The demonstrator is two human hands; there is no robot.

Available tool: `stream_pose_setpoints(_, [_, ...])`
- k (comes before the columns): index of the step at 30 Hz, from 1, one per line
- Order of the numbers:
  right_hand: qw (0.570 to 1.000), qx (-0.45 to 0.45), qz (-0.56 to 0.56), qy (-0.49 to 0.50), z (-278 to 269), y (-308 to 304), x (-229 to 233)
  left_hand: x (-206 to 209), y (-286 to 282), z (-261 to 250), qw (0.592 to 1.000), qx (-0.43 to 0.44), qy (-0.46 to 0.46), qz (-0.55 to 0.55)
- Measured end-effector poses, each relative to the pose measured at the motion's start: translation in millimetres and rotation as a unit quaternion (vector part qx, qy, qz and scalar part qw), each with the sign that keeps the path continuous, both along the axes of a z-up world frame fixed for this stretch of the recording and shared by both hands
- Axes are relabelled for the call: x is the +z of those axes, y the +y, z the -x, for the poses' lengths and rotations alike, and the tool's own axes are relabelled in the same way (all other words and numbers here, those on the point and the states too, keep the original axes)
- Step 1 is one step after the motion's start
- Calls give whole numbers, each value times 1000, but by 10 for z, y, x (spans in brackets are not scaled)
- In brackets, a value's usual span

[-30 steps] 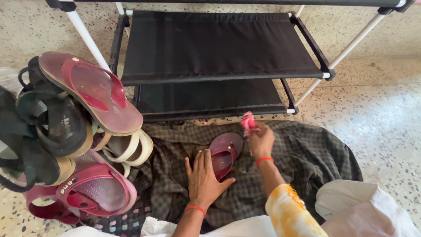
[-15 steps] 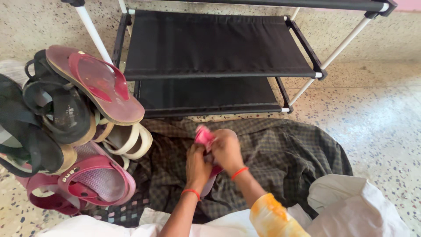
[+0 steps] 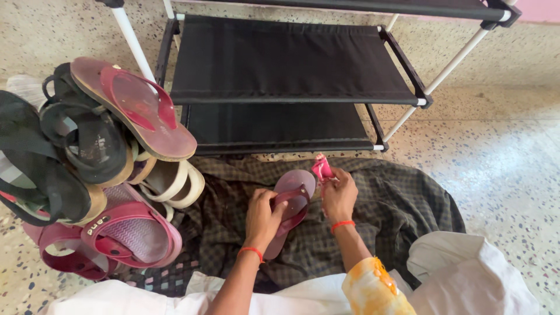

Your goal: The person sits on the floor and wipes a single pink flip-flop with a small pink cloth. They repeatedly rub the upper strap and sole, turning the flip-flop over to clean different sides. The flip-flop remains in hand throughout the clip.

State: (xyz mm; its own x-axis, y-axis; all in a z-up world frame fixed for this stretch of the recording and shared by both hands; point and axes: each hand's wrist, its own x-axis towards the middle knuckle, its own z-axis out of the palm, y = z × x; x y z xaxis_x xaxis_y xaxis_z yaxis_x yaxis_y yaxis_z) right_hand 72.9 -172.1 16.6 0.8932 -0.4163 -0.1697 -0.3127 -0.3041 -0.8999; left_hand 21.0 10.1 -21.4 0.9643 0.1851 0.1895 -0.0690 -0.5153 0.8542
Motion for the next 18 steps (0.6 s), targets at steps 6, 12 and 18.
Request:
stream_pose_setpoints(6, [892,214,217,-334,234,536,13,261,-52,6,1000,11,18,-2])
stream_pose_setpoints(12, [883,176,257,-350,46,218,180,585,-79,61,987,-17,-146,-59])
stream_pose_setpoints(18, [928,17,111,-355,-44,-11,324,675,-160,149,987,-63,-103,-102])
